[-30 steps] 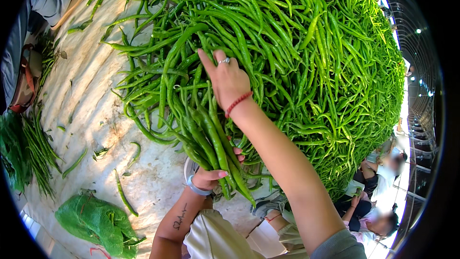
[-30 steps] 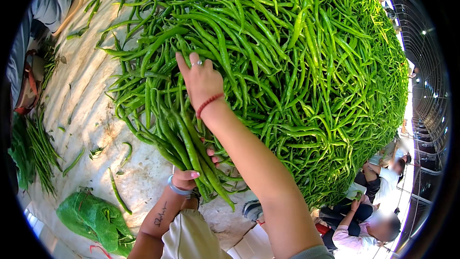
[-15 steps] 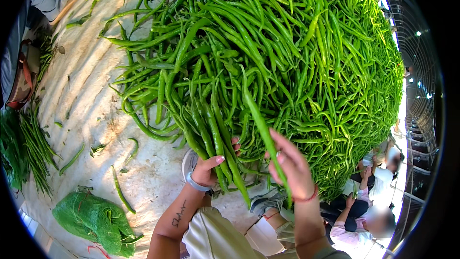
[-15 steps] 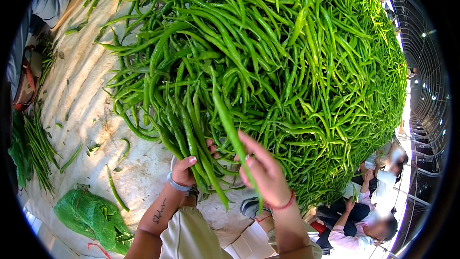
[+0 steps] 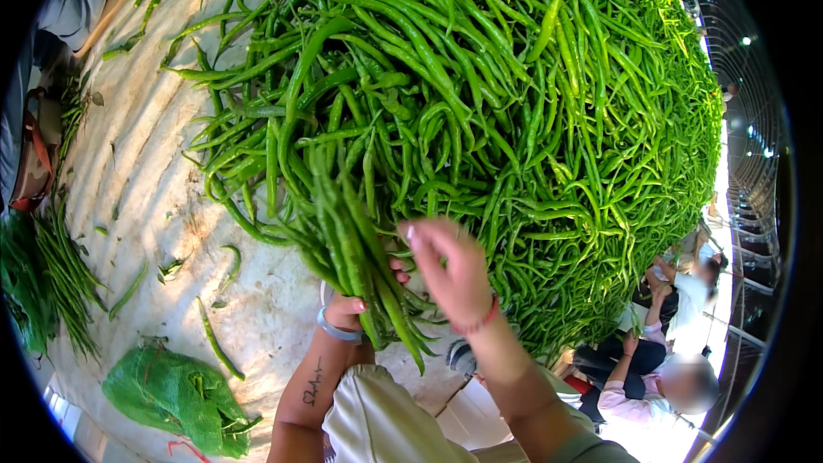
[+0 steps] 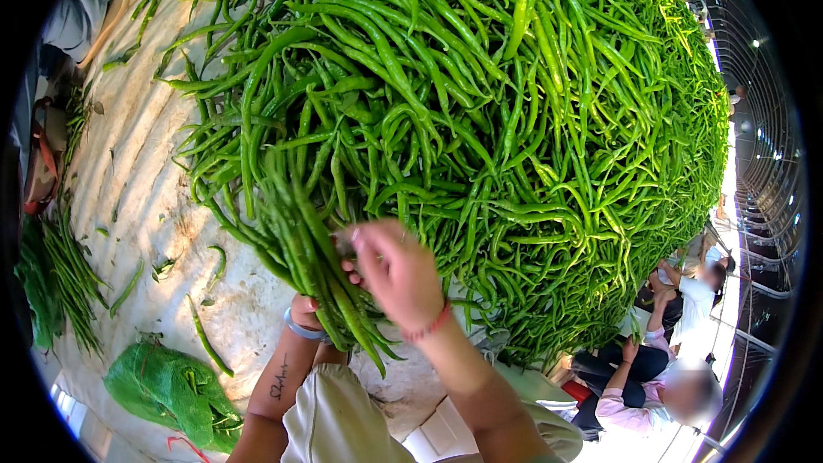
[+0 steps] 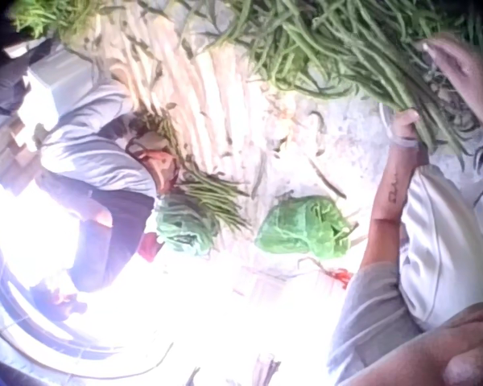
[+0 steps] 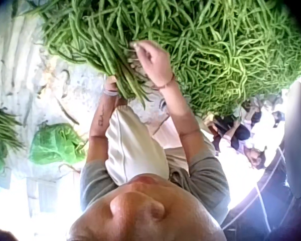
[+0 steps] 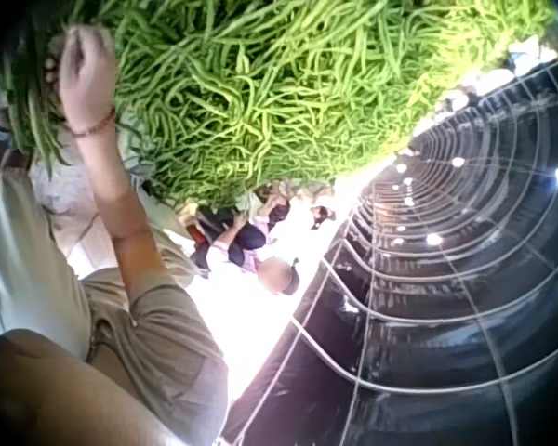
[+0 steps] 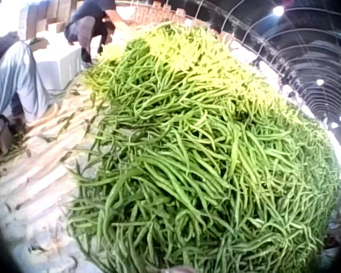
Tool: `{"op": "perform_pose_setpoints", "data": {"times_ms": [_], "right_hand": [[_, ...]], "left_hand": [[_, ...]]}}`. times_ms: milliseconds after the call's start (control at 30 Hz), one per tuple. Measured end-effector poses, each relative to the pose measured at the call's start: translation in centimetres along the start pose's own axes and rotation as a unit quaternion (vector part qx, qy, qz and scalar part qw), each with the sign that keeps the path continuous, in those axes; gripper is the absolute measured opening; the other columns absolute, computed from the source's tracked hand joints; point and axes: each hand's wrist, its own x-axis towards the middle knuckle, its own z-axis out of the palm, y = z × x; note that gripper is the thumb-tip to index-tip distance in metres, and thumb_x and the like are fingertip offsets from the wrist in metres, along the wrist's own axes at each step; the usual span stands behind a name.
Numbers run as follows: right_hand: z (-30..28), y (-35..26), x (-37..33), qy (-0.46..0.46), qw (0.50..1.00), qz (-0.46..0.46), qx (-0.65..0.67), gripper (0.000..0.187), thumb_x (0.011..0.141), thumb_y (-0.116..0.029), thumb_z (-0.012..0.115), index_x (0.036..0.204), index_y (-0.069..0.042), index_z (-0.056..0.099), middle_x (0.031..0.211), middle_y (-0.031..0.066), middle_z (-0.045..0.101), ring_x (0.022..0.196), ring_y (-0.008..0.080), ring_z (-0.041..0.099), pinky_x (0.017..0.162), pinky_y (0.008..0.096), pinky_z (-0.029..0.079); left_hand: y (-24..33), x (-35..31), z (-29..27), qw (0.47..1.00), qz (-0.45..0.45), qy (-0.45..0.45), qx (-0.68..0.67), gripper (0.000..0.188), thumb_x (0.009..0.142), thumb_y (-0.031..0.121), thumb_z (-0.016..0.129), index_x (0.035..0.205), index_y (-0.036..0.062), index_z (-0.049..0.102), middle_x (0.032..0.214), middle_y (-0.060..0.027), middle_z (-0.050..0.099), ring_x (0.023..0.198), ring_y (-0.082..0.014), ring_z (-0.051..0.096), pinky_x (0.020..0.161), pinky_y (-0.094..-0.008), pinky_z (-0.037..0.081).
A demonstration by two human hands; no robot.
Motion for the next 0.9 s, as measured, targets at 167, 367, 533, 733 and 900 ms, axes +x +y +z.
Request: {"op": "perform_pose_setpoints", "data": {"times_ms": [167,367,533,733,900], "right_hand": [[2.0,3.1,7.2,-0.086,0.935,0.035,-0.342,0.043,0.079,-0.007,0.052,0.121,-0.015,0.045,0.078,0.0127,0.059,0.067,0.0292,0.058,0.058,0.037,0.047],[2.0,3.4,7.9,0.186,0.943,-0.084,-0.264,0.01,0.083,-0.011,0.045,0.085,-0.006,0.054,0.077,0.0102,0.059,0.07,0.0261,0.059,0.06,0.0343,0.047],[2.4,6.8,8.8,-0.107,0.941,0.175,-0.271,0.025,0.086,-0.013,0.041,0.103,-0.001,0.055,0.087,0.0168,0.062,0.075,0.0266,0.062,0.071,0.0347,0.048],[3.4,8.1,7.8,0.151,0.947,0.015,-0.282,0.021,0.078,-0.01,0.055,0.097,-0.002,0.058,0.087,0.0151,0.06,0.077,0.029,0.058,0.068,0.037,0.046],[3.9,7.6,8.1,0.164,0.938,0.017,-0.305,0.029,0.078,-0.016,0.057,0.102,0.001,0.054,0.092,0.0189,0.059,0.079,0.0332,0.057,0.069,0.0381,0.047]], "left_hand": [[0.5,0.0,1.1,0.993,0.117,-0.01,0.014,0.091,0.059,0.023,0.072,0.134,0.0135,0.021,0.107,-0.0079,0.046,0.097,-0.023,0.048,0.09,-0.0407,0.039],[2.2,-0.9,1.1,0.982,0.188,0.022,0.0,0.089,0.06,0.026,0.072,0.133,0.0132,0.024,0.108,-0.008,0.047,0.095,-0.0229,0.047,0.087,-0.039,0.038],[1.4,-0.9,1.4,0.978,0.201,0.011,-0.051,0.094,0.066,0.034,0.073,0.136,0.0147,0.013,0.109,-0.0052,0.043,0.098,-0.0213,0.048,0.091,-0.0409,0.039],[1.8,-1.5,1.1,0.987,0.159,0.01,-0.021,0.093,0.061,0.028,0.073,0.135,0.0139,0.017,0.108,-0.0064,0.044,0.097,-0.0225,0.047,0.091,-0.0404,0.038],[1.7,-1.6,1.4,0.986,0.155,0.053,-0.038,0.094,0.055,0.022,0.073,0.134,0.014,0.023,0.107,-0.0081,0.047,0.094,-0.0234,0.047,0.089,-0.0386,0.038]]}}
